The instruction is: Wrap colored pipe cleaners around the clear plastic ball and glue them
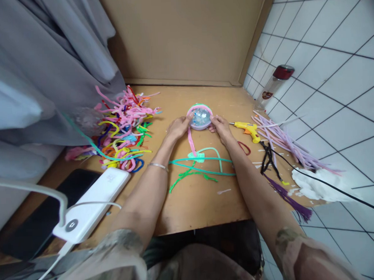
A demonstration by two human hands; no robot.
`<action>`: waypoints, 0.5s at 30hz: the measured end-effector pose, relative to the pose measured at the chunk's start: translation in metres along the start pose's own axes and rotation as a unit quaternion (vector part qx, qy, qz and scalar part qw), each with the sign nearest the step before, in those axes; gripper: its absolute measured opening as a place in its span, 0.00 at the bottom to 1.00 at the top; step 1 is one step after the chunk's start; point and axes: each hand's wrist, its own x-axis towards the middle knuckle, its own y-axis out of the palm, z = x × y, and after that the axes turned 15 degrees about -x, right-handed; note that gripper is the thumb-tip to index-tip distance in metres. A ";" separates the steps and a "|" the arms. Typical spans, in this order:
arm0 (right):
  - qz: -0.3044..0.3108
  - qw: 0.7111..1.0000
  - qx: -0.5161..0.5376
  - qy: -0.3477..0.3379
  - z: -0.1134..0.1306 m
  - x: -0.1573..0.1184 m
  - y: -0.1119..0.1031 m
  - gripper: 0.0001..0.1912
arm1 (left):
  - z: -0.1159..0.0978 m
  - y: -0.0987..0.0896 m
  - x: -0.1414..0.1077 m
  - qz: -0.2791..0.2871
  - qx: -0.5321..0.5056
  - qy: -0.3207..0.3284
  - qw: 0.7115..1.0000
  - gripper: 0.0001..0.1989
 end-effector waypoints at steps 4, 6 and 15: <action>0.000 1.000 0.005 0.006 0.001 0.000 -0.001 0.23 | 0.000 -0.001 -0.002 -0.003 -0.018 0.004 1.000 0.39; -0.001 1.000 0.014 0.005 0.002 0.000 -0.001 0.23 | 0.001 -0.001 -0.002 -0.010 -0.035 0.009 0.999 0.39; -0.038 0.998 0.041 -0.001 0.000 0.001 0.001 0.21 | 0.015 0.002 0.008 -0.103 -0.190 0.016 0.976 0.30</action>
